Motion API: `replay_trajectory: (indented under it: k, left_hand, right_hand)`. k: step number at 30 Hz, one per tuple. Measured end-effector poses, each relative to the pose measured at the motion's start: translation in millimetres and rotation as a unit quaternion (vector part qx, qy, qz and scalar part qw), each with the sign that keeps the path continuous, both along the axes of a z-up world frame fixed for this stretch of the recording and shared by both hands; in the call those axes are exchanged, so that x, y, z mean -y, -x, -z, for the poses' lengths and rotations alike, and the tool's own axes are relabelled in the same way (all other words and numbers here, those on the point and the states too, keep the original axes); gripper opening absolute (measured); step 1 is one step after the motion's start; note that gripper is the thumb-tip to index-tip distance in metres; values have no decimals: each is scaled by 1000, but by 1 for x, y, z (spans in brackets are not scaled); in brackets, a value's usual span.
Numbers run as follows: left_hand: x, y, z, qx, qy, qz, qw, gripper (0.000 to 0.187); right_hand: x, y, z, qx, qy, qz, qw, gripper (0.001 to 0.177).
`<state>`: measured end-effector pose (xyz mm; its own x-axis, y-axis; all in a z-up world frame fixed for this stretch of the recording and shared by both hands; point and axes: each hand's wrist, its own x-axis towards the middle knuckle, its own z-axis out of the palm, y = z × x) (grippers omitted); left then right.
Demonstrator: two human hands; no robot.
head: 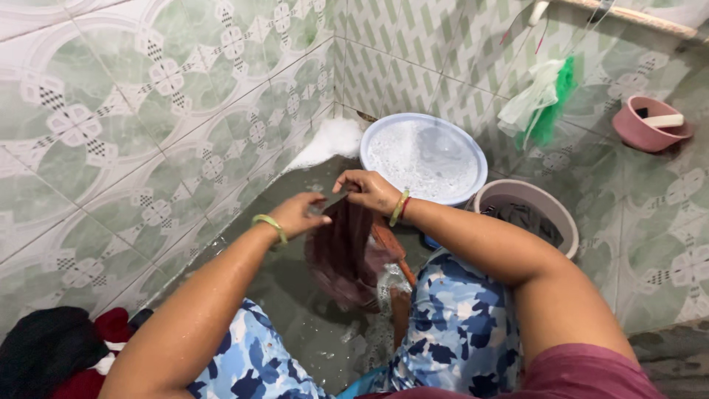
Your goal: The person washes clothes by hand in a tiled room. They scrub a maroon striped cloth and a dark grey garment on the wet floor using a bar of soap and a wooden scrubbing board, then rinse them in a bucket of soapy water.
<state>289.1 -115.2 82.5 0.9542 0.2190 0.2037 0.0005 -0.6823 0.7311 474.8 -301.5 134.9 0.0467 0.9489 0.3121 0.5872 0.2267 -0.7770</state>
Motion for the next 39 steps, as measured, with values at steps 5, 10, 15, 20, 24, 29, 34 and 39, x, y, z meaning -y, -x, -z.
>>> replay_trajectory:
  k: [5, 10, 15, 20, 24, 29, 34, 39]
  left_hand:
    - [24, -3, 11, -7, -10, 70, 997, 52]
    - [18, -2, 4, -36, 4, 20, 999, 43]
    - [3, 11, -14, -89, -148, 14, 985, 52]
    - [-42, 27, -4, -213, -283, -46, 934, 61]
    - [-76, 40, -2, -221, -320, -63, 919, 50]
    - [-60, 66, -30, -189, -171, -98, 962, 40]
    - [-3, 59, -73, -20, -149, -70, 986, 26]
    - [33, 33, -72, 78, -118, 11, 990, 34]
  right_hand:
    - [1, 11, -17, 9, 21, -21, 1000, 41]
    - [8, -4, -23, 103, 32, -46, 993, 31]
    - [7, -33, -5, -23, -10, -38, 999, 17]
    - [15, -62, 5, -102, 60, 34, 992, 13]
    - [5, -58, 20, -76, 81, -57, 992, 14]
    - [-6, -38, 45, 43, 192, -98, 976, 15]
    - [-14, -2, 47, 125, 144, -109, 976, 41]
    - [-30, 32, 57, 37, -26, -162, 986, 61]
